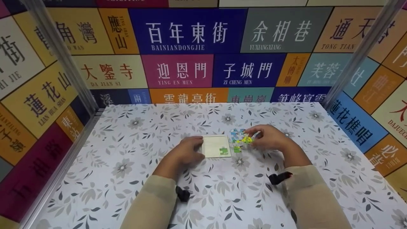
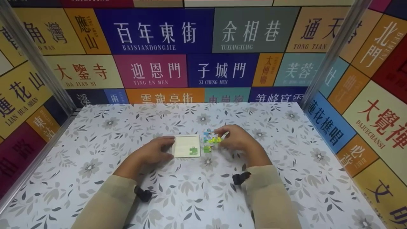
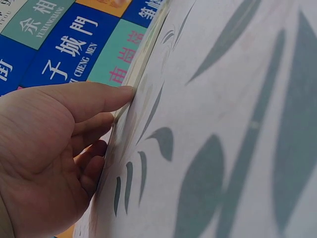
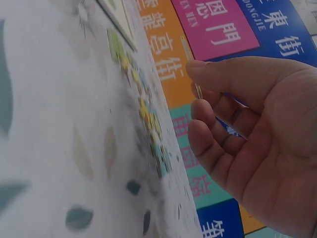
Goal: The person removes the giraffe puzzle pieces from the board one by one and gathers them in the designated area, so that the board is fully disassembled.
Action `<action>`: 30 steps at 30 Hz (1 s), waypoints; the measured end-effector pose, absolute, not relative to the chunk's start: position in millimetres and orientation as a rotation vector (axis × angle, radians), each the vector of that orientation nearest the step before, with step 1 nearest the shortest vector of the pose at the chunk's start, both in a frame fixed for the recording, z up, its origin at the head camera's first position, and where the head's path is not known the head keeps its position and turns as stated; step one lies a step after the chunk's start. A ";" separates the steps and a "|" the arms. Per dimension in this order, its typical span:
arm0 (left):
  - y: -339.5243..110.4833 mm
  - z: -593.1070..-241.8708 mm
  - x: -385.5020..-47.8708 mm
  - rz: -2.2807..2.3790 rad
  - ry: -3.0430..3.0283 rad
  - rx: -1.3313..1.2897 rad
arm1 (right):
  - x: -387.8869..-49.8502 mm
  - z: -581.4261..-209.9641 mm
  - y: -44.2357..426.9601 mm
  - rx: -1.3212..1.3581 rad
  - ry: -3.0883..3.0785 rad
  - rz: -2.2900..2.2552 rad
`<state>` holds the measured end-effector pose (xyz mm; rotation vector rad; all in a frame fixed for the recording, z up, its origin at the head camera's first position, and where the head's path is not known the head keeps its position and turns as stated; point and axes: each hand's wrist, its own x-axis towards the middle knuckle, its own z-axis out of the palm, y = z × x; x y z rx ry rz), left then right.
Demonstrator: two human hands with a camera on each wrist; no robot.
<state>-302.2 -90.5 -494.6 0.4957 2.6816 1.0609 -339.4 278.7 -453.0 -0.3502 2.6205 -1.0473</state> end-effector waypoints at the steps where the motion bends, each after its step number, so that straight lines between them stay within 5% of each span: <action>1: -90.8 -494.5 -302.3 1.055 2.684 0.507 | -339.2 -453.9 282.3 -0.345 2.621 -1.049; 30: -90.7 -495.0 -302.4 1.048 2.677 0.505 | -342.0 -480.7 286.7 -0.391 2.557 -1.046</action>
